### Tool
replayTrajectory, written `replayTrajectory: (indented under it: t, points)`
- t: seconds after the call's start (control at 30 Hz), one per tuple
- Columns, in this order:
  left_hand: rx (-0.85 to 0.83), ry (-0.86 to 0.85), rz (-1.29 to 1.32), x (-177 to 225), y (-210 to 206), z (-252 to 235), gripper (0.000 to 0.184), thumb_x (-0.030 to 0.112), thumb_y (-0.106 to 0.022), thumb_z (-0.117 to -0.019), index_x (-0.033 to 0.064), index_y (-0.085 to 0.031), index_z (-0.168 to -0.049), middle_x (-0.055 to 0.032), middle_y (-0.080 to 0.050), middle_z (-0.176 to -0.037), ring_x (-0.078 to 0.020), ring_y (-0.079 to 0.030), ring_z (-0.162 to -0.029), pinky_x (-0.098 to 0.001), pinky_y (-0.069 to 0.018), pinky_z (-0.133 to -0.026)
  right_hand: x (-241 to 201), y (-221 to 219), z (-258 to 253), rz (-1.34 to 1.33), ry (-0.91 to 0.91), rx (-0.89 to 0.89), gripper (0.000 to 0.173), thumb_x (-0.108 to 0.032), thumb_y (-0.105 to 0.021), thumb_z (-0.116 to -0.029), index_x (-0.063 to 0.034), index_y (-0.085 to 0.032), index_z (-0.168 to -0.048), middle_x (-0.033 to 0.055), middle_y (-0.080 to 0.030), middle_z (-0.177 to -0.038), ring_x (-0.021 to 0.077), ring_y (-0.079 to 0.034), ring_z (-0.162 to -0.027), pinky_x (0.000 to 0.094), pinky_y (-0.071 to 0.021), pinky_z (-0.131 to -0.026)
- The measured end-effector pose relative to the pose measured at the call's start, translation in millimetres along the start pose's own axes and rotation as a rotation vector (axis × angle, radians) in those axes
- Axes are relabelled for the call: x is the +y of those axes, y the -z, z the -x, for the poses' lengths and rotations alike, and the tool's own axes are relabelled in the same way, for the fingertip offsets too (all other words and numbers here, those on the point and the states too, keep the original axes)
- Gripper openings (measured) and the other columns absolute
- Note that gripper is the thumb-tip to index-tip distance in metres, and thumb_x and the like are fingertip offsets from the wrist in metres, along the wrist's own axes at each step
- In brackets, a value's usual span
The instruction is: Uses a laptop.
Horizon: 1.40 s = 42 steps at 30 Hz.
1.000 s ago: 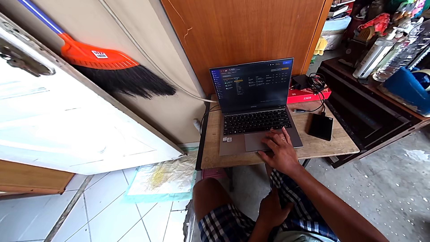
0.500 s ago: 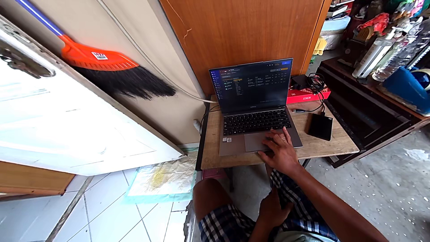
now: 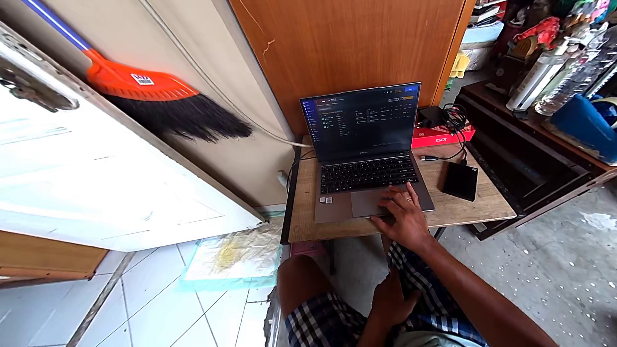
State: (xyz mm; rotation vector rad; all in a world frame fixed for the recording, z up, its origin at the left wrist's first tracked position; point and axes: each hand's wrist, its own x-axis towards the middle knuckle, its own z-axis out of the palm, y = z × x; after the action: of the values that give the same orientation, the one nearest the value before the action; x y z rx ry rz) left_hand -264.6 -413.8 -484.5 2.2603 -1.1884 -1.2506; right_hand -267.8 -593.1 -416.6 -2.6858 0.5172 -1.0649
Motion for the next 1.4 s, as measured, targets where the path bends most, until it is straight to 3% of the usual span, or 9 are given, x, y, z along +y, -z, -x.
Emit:
replayTrajectory:
  t: [0.4, 0.6, 1.4]
  points:
    - [-0.002, -0.003, 0.004, -0.9, -0.1, 0.1, 0.087, 0.066, -0.059, -0.0909, 0.0035, -0.041, -0.149, -0.0189, -0.065, -0.127, -0.0333, -0.067, -0.114, -0.0555, -0.0542, -0.095, 0.9, -1.6, 0.6, -0.014, 0.015, -0.001, 0.036, -0.051, -0.068, -0.0933, -0.0175, -0.078, -0.1, 0.0052, -0.071, -0.125, 0.0272, -0.054, -0.137, 0.06, -0.0229, -0.125]
    - [0.004, -0.014, -0.002, -1.3, -0.1, 0.0, 0.088, 0.066, -0.059, -0.0912, 0.0022, -0.04, -0.15, -0.019, -0.065, -0.128, -0.0328, -0.067, -0.115, -0.0546, -0.0538, -0.096, -0.5, -0.7, 0.1, 0.002, 0.005, 0.001, 0.04, -0.053, -0.067, -0.0926, -0.0166, -0.077, -0.106, 0.0036, -0.071, -0.125, 0.0262, -0.055, -0.136, 0.0596, -0.0242, -0.124]
    - [-0.005, 0.002, -0.004, 0.5, 0.4, -0.1, 0.09, 0.067, -0.059, -0.0911, 0.0047, -0.039, -0.152, -0.018, -0.064, -0.132, -0.0317, -0.066, -0.118, -0.054, -0.0531, -0.099, 0.1, -0.3, -0.2, -0.012, -0.016, -0.012, 0.041, -0.053, -0.068, -0.0918, -0.0151, -0.075, -0.105, 0.0034, -0.072, -0.124, 0.0261, -0.055, -0.137, 0.0601, -0.0228, -0.124]
